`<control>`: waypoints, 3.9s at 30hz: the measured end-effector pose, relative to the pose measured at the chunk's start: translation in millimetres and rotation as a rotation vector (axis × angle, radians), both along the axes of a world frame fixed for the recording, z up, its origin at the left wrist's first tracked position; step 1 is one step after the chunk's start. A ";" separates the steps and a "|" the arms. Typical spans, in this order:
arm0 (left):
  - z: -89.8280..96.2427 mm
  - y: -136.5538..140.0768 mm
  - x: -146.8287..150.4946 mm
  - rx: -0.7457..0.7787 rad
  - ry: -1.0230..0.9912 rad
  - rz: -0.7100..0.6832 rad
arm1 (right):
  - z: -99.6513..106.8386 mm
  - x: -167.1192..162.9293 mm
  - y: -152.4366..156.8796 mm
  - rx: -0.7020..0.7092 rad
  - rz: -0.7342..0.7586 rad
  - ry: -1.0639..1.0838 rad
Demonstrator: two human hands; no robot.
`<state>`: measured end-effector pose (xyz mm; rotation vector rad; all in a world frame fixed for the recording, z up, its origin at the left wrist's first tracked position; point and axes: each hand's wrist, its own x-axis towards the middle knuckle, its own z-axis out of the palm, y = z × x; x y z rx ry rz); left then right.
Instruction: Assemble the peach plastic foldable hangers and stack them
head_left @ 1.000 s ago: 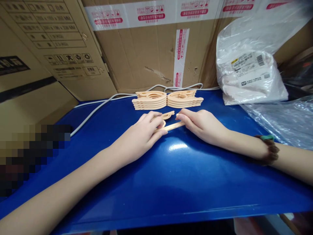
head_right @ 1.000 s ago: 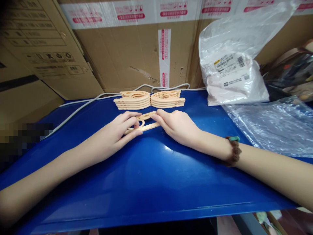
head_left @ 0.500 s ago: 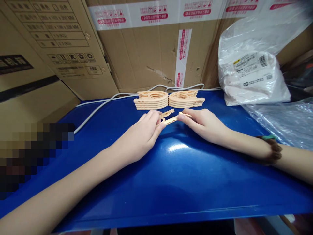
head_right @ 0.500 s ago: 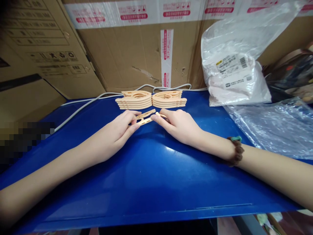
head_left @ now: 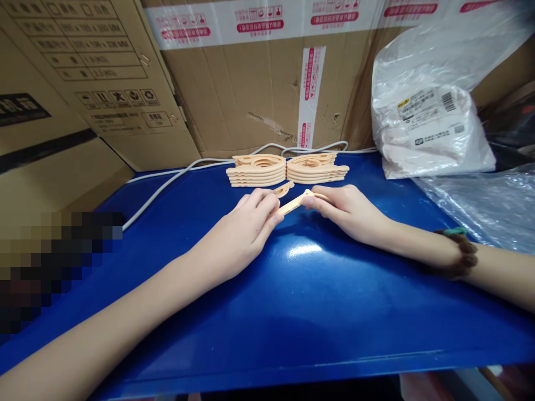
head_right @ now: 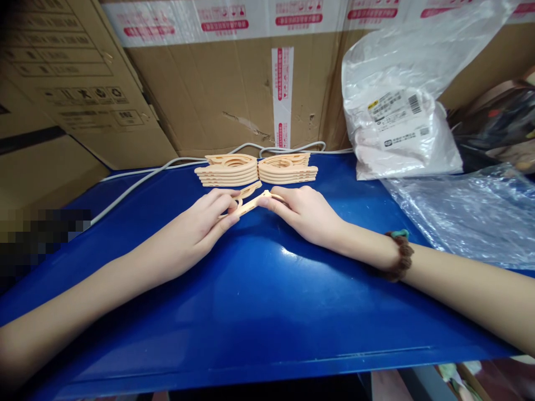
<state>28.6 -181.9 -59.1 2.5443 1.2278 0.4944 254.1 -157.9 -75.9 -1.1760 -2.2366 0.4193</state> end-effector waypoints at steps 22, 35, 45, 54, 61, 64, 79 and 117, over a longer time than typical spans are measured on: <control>-11.6 7.5 -2.0 0.001 0.002 -0.068 | -1.3 -0.5 -4.2 0.021 0.091 -0.169; -11.1 5.5 1.7 0.002 -0.061 -0.043 | 0.3 0.3 -3.7 -0.006 0.116 -0.094; -11.8 5.0 0.6 0.006 -0.021 -0.027 | 5.2 -3.3 -7.7 0.105 -0.072 -0.482; -12.9 6.5 -1.4 0.019 0.010 -0.031 | 5.7 -6.5 -10.9 0.163 -0.090 -0.639; -9.4 10.3 -3.2 0.043 -0.016 -0.057 | 2.1 -2.2 -8.7 0.044 -0.027 -0.348; -7.3 11.3 -4.5 0.039 -0.055 -0.063 | 1.3 -1.7 -8.0 0.024 -0.008 -0.265; -6.5 7.9 -2.0 0.000 -0.119 -0.011 | 2.2 -2.9 -5.9 0.003 -0.002 -0.254; -7.0 15.0 -9.1 -0.008 0.115 -0.171 | 8.5 0.6 -10.3 0.450 0.061 -0.759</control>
